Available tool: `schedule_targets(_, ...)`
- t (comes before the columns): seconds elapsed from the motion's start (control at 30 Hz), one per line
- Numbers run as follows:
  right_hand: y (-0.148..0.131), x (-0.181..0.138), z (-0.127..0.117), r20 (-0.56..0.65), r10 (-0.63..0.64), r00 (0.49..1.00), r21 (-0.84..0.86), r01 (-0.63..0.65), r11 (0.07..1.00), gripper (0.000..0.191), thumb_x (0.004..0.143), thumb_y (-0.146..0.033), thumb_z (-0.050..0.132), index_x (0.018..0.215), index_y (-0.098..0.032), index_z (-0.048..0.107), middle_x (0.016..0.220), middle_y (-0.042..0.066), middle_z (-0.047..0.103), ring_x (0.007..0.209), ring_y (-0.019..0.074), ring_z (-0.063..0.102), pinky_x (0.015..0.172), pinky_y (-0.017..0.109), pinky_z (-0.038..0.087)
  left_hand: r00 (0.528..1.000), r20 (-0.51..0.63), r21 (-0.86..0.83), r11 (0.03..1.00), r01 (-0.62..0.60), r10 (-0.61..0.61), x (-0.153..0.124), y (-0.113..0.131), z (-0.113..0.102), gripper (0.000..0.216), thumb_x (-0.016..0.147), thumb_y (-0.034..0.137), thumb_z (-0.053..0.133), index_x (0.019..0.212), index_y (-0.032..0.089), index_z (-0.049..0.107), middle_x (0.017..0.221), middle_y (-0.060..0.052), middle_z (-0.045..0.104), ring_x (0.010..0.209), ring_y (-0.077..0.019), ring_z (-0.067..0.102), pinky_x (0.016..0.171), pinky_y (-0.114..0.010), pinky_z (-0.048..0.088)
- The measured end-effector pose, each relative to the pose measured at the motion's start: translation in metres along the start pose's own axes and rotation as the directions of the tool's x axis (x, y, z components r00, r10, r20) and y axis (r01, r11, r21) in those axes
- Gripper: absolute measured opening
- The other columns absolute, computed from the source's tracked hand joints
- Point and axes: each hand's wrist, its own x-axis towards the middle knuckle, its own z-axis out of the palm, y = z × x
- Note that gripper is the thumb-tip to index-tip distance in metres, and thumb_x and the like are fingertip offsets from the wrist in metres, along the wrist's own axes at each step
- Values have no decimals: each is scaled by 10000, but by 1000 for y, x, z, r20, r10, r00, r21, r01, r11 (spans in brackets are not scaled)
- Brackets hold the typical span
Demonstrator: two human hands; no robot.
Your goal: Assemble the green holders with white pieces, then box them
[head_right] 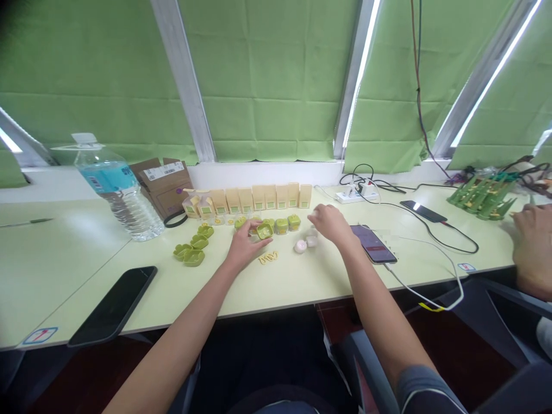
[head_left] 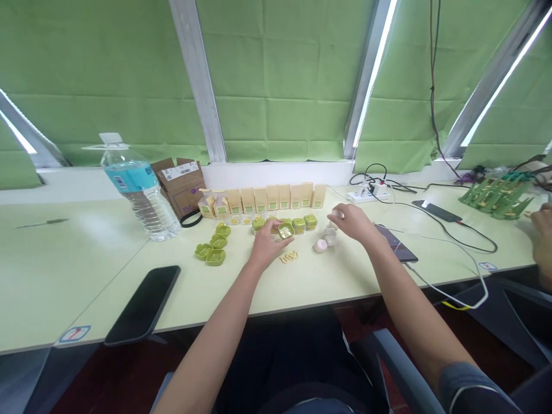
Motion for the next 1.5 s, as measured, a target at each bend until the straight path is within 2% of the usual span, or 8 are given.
schedule_targets(0.1, -28, 0, 3, -94, -185, 978, 223, 202, 954, 330, 938, -346, 594, 1217, -181, 660, 1121, 127, 688, 886, 215, 687, 874, 346, 522, 1000, 17, 18, 1000, -4, 4, 0, 1, 0, 434, 718, 283, 824, 1105, 218, 636, 1162, -72, 703, 1010, -236, 644, 933, -405, 488)
schedule_targets(0.17, -49, -2, 9, -153, -289, 945, 342, 325, 881, 329, 920, -317, 613, 1222, -193, 656, 1213, 120, 672, 943, 215, 685, 891, 352, 542, 999, 21, 22, 999, -32, 32, 0, 0, 0, 434, 736, 254, 796, 1142, 223, 645, 1150, -68, 708, 993, -230, 649, 924, -398, 495)
schedule_targets(0.3, -83, -6, 24, -194, -386, 902, 494, 430, 756, 390, 874, -303, 657, 1254, -219, 629, 1248, 91, 682, 1016, 223, 690, 937, 384, 562, 997, 9, 19, 997, -80, 80, 2, -5, 1, 458, 759, 210, 742, 1203, 241, 634, 1160, -62, 705, 990, -224, 652, 894, -379, 511)
schedule_targets(0.47, -95, -10, 52, -246, -346, 906, 640, 419, 644, 331, 861, -318, 655, 1178, -225, 637, 1194, 69, 696, 1024, 196, 700, 948, 357, 575, 996, -38, 41, 996, -82, 84, 3, -9, 1, 403, 752, 191, 731, 1143, 227, 642, 1080, -50, 708, 918, -204, 641, 867, -359, 512)
schedule_targets(0.63, -85, -14, 69, -254, -281, 925, 667, 378, 642, 303, 832, -333, 672, 1110, -217, 638, 1154, 69, 697, 1002, 192, 700, 908, 347, 593, 996, -47, 78, 994, -75, 79, 3, -10, 1, 318, 750, 214, 746, 1055, 223, 654, 1007, -37, 706, 850, -189, 626, 835, -343, 501)
schedule_targets(0.83, -80, -16, 70, -206, -275, 939, 690, 339, 640, 289, 850, -347, 661, 1108, -220, 641, 1066, 50, 736, 974, 186, 716, 902, 354, 603, 993, -39, 110, 988, -107, 112, 3, -8, 1, 327, 740, 198, 757, 1045, 214, 640, 1007, -42, 684, 858, -186, 610, 837, -333, 496)
schedule_targets(1.03, -76, -16, 73, -153, -247, 957, 718, 280, 637, 292, 844, -345, 671, 1107, -225, 625, 1090, 51, 743, 987, 191, 729, 929, 389, 598, 991, -50, 86, 989, -122, 127, 3, -8, 0, 346, 750, 193, 753, 1072, 225, 629, 1041, -45, 669, 899, -192, 612, 852, -333, 502)
schedule_targets(1.5, -76, -16, 72, -120, -262, 958, 710, 267, 651, 273, 866, -346, 657, 1108, -230, 611, 1120, 57, 735, 931, 182, 734, 877, 373, 591, 987, -45, 104, 983, -150, 155, 2, -8, -1, 304, 777, 181, 741, 1058, 232, 636, 996, -42, 638, 916, -199, 598, 841, -333, 493)
